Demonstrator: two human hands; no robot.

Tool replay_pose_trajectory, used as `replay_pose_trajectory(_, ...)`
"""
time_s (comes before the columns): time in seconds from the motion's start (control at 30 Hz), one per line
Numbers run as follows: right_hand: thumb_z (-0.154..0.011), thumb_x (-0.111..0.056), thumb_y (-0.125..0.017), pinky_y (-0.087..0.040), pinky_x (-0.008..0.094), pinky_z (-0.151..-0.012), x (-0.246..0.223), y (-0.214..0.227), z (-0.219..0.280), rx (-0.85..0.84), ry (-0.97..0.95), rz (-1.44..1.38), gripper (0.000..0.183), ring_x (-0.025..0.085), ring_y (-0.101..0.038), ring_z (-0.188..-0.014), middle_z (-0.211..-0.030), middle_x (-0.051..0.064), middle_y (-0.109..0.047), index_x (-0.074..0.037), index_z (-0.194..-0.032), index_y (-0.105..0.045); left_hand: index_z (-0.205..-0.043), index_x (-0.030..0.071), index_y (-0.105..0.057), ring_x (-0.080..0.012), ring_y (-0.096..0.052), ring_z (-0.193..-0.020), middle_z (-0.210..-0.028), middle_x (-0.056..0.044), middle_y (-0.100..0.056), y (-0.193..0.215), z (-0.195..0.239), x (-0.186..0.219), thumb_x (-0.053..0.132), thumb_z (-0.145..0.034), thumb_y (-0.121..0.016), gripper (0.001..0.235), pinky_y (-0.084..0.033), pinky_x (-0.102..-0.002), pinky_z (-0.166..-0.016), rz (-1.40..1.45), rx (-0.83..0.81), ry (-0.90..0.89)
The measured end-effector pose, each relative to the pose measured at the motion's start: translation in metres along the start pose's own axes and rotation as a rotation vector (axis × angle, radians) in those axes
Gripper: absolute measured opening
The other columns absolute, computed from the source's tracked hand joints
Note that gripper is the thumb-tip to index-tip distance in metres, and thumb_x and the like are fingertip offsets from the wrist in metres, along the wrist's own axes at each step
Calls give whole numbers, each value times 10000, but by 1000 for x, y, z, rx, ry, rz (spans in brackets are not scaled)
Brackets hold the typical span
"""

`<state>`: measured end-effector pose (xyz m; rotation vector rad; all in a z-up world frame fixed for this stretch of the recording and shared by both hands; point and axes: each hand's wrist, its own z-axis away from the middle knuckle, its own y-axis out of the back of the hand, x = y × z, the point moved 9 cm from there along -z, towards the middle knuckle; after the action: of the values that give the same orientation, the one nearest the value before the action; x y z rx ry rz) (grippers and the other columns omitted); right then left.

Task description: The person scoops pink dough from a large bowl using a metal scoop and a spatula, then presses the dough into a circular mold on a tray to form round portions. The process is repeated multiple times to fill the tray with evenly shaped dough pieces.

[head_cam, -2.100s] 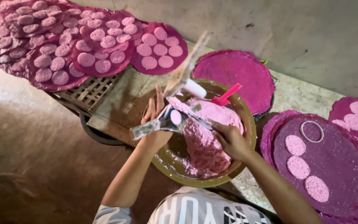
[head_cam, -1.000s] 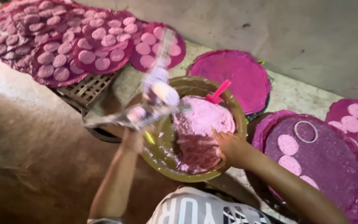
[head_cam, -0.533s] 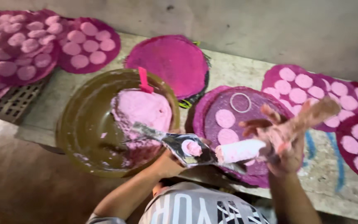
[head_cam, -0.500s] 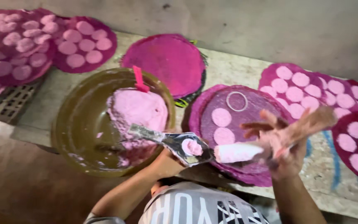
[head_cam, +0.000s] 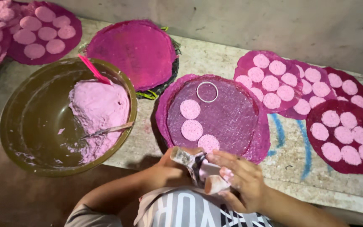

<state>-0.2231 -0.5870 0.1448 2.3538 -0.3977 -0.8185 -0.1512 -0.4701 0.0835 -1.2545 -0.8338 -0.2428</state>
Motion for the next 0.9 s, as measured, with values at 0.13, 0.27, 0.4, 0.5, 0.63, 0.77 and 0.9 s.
replay_pose_trajectory(0.13, -985, -200, -632, -469, 552, -1163, 26, -9, -3, 30, -153, -123, 698, 449, -572, -1405, -1497, 290, -542, -91, -1601, -323, -1352, 91, -556, -159, -633, -1179, -1238, -63, -663, 3, -16, -9, -35, -767, -707, 618, -501, -328, -1023, 157, -5, 12)
replay_pose_trajectory(0.27, -900, -404, -710, -276, 573, -1244, 81, -5, 23, -32, -412, -513, 955, 441, -320, -1538, -1640, 238, -279, -115, -1608, -138, -1319, 97, -584, -174, -651, -1160, -1227, -74, -682, 32, -35, 14, 17, -770, -753, 580, -524, -342, -1027, -630, -64, -44)
replay_pose_trajectory(0.4, -776, -622, -770, -267, 541, -1234, 125, -37, 95, -419, -855, -873, 1179, 405, -313, -1522, -1644, 245, -299, -43, -1618, -183, -1269, 41, -641, -214, -661, -1129, -1204, -121, -710, 76, -83, 16, 57, -799, -805, 498, -531, -372, -1020, -1176, -147, -75)
replay_pose_trajectory(0.5, -689, -751, -800, -271, 520, -1207, 137, -56, 131, -230, -995, -867, 1328, 383, -325, -1486, -1625, 247, -324, -9, -1613, -200, -1317, 26, -613, -260, -617, -1179, -1252, -146, -678, 133, -126, 5, 43, -777, -818, 578, -495, -414, -1056, -812, -278, -4)
replay_pose_trajectory(0.63, -705, -734, -783, -289, 531, -1171, 161, -50, 125, 347, -926, -851, 1269, 373, -338, -1440, -1571, 229, -329, -22, -1586, -211, -1388, -34, -519, -338, -482, -1335, -1419, -229, -528, 285, -178, 52, 266, -821, -802, 701, -418, -456, -1089, -1152, 513, -219)
replay_pose_trajectory(0.77, -733, -696, -775, -347, 541, -1117, 182, -27, 151, 947, -983, -948, 1177, 380, -414, -1345, -1471, 232, -394, -9, -1544, -270, -1451, -2, -529, -253, -550, -1242, -1396, -184, -588, 384, -178, 27, 160, -987, -647, 505, -438, -387, -1054, -856, 711, -106)
replay_pose_trajectory(0.9, -761, -658, -768, -405, 551, -1064, 171, -39, 229, 1066, -1138, -959, 1087, 387, -490, -1249, -1371, 235, -460, 5, -1502, -329, -1448, 9, -598, -236, -639, -1144, -1350, -161, -669, 402, -148, -10, 86, -1004, -529, 455, -503, -382, -988, -390, 658, -100)
